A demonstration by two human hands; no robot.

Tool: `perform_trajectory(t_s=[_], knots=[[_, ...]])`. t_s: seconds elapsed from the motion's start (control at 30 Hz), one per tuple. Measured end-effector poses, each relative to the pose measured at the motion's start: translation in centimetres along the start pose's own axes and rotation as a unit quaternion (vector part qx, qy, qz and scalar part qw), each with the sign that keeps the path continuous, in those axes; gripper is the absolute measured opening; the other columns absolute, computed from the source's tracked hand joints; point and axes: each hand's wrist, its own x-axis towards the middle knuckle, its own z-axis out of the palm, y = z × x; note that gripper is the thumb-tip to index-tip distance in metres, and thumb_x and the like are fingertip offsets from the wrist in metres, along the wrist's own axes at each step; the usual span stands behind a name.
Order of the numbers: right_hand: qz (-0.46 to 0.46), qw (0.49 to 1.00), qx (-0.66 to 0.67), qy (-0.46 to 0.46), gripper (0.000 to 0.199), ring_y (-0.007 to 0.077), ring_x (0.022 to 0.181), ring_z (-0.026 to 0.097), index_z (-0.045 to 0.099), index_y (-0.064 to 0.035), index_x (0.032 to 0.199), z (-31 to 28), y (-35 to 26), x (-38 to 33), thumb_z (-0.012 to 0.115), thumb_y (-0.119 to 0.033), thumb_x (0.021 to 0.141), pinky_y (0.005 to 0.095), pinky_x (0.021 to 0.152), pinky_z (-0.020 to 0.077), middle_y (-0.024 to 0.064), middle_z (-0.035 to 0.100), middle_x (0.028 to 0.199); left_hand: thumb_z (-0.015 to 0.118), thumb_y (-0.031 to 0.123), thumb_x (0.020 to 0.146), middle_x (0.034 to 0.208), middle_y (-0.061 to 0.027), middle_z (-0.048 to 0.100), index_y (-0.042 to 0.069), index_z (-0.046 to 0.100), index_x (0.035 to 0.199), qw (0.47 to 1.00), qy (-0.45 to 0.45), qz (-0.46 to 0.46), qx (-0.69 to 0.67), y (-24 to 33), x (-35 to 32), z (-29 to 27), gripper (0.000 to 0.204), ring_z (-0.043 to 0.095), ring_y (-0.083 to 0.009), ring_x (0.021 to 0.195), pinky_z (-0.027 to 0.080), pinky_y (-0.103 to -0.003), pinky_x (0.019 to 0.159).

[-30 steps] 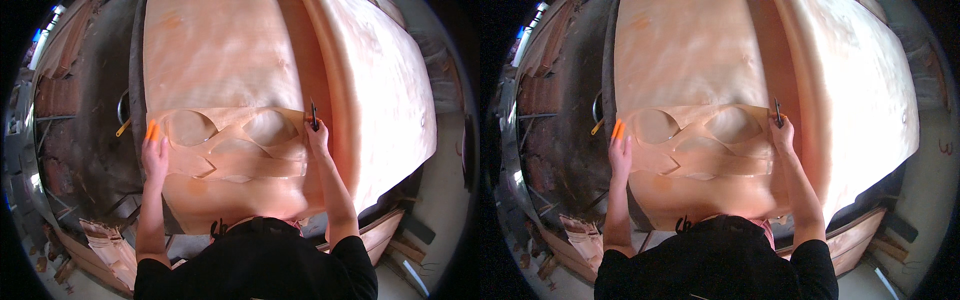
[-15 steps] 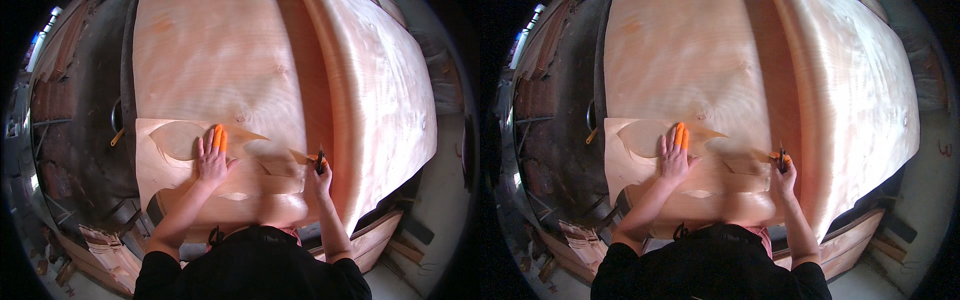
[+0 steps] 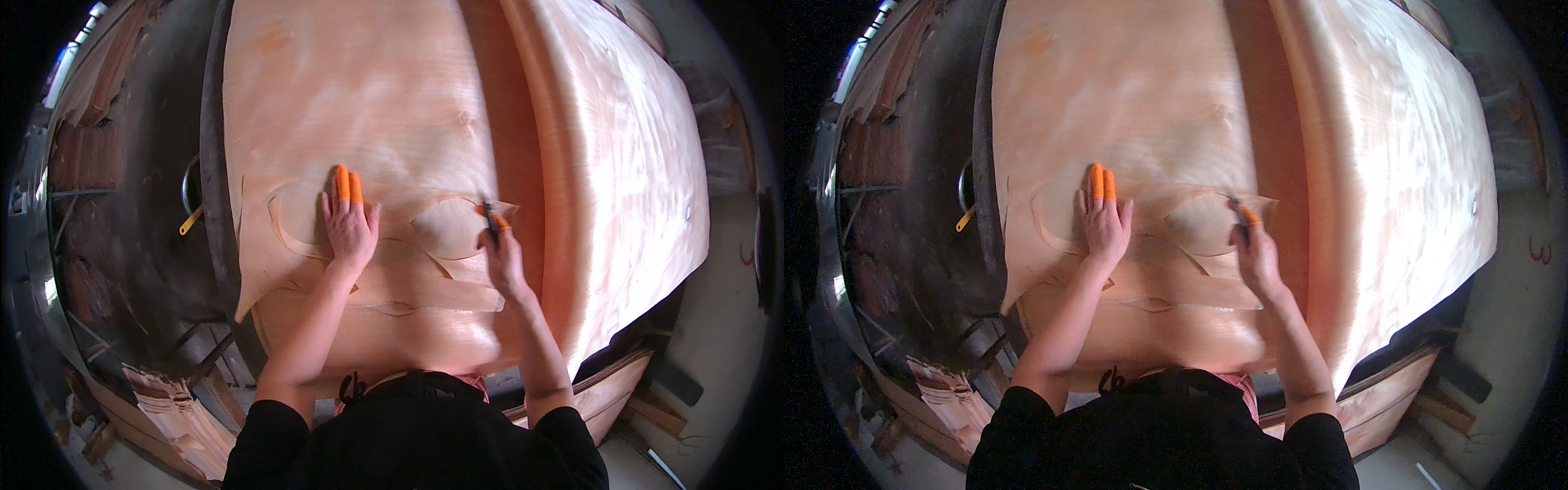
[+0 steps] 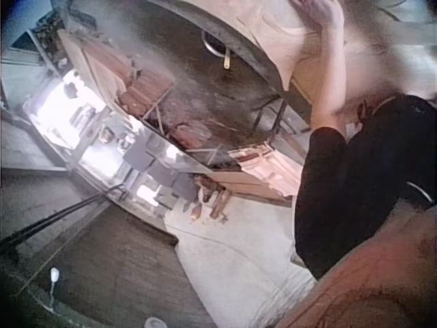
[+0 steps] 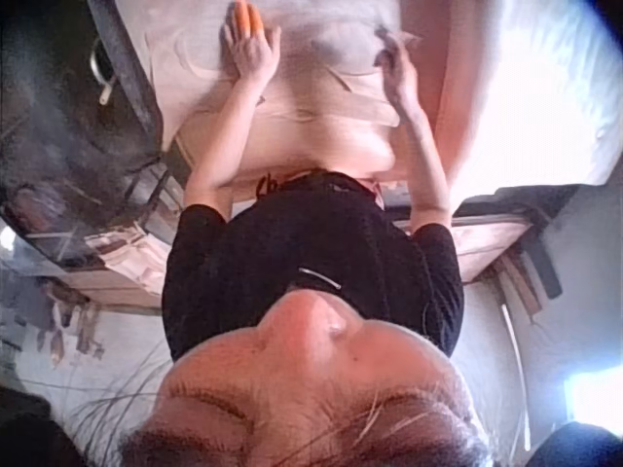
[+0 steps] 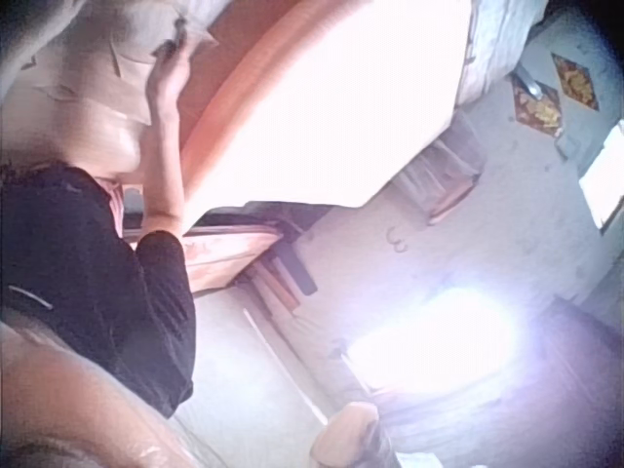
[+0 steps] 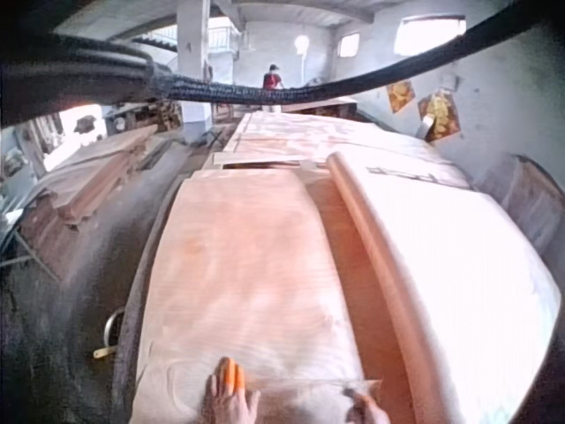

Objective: The person uses a utility knife to cut thin wood veneer sheets on a workbench, following a template shape. They repeatedly cut, lift, and stack the cut pieces, then move to another table to stack the finished pieces with a coworker.

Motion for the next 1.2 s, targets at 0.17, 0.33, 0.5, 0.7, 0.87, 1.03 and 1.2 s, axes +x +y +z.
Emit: perform_trajectory(t_s=[0.17,0.33,0.5,0.7,0.87,1.03,1.2], knots=[[0.096,0.946,-0.233,-0.203,0.031,0.0325,0.076,0.058,0.043,-0.0064,0.116,4.6,-3.0,1.8,0.041,-0.015,0.086,0.0417,0.068,0.0437,0.0164,0.059,0.081,0.048,0.021,0.082,0.138,-0.0145,0.022,0.001,0.03,0.129,0.998,0.013,-0.045,0.036,-0.7,0.3,0.8,0.053,0.022,-0.0284,0.128,0.015,-0.048,0.102],[0.027,0.916,-0.317,-0.244,0.02,0.0316,0.08,0.058,0.052,-0.0022,0.093,7.2,-2.9,3.0,0.038,-0.014,0.086,0.0417,0.07,0.0454,0.0157,0.056,0.091,0.048,0.016,0.081,0.137,-0.0142,0.026,0.003,0.032,0.128,0.998,0.019,-0.051,0.028,-0.9,0.5,0.9,0.052,0.025,-0.0271,0.127,0.016,-0.046,0.102],[0.048,0.916,-0.319,-0.239,0.02,0.0319,0.076,0.058,0.054,-0.0023,0.088,8.3,-3.9,4.3,0.038,-0.014,0.084,0.0413,0.067,0.0456,0.0154,0.056,0.086,0.046,0.017,0.083,0.138,-0.0129,0.024,0.004,0.031,0.129,0.998,0.007,-0.059,0.019,-0.8,0.4,0.8,0.05,0.023,-0.026,0.127,0.017,-0.047,0.101],[-0.011,0.879,-0.407,-0.247,0.02,0.0299,0.077,0.059,0.056,-0.0056,0.094,9.1,-2.6,4.7,0.042,-0.008,0.08,0.0406,0.067,0.0469,0.0138,0.057,0.089,0.047,0.018,0.084,0.137,-0.0129,0.027,0.003,0.033,0.127,0.998,0.022,-0.059,0.006,-0.8,0.6,1.0,0.048,0.024,-0.0262,0.127,0.018,-0.047,0.101],[0.002,0.849,-0.447,-0.282,0.025,0.0294,0.077,0.059,0.058,-0.0116,0.099,8.1,-2.3,4.8,0.043,-0.007,0.079,0.039,0.067,0.0465,0.0124,0.058,0.088,0.054,0.031,0.08,0.136,-0.0123,0.028,0.003,0.035,0.127,0.996,0.051,-0.066,0.016,-1.0,0.5,1.5,0.058,0.026,-0.0266,0.126,0.018,-0.048,0.101],[-0.059,0.801,-0.485,-0.346,0.027,0.0262,0.076,0.059,0.059,-0.0159,0.1,4.2,-1.1,7.5,0.046,-0.007,0.078,0.0383,0.066,0.0462,0.0088,0.059,0.086,0.058,0.045,0.073,0.136,-0.0104,0.028,0.005,0.035,0.127,0.995,0.016,-0.093,0.021,-0.4,1.1,0.8,0.071,0.024,-0.0262,0.127,0.016,-0.049,0.101],[-0.222,0.659,-0.583,-0.42,0.017,0.0252,0.072,0.06,0.058,-0.0101,0.088,1.2,-2.0,13.5,0.049,-0.002,0.076,0.0352,0.064,0.0501,0.0079,0.056,0.077,0.055,0.049,0.073,0.138,-0.009,0.026,0.005,0.038,0.126,0.995,0.007,-0.097,0.015,-0.6,0.9,0.9,0.071,0.021,-0.0252,0.128,0.014,-0.049,0.102]])
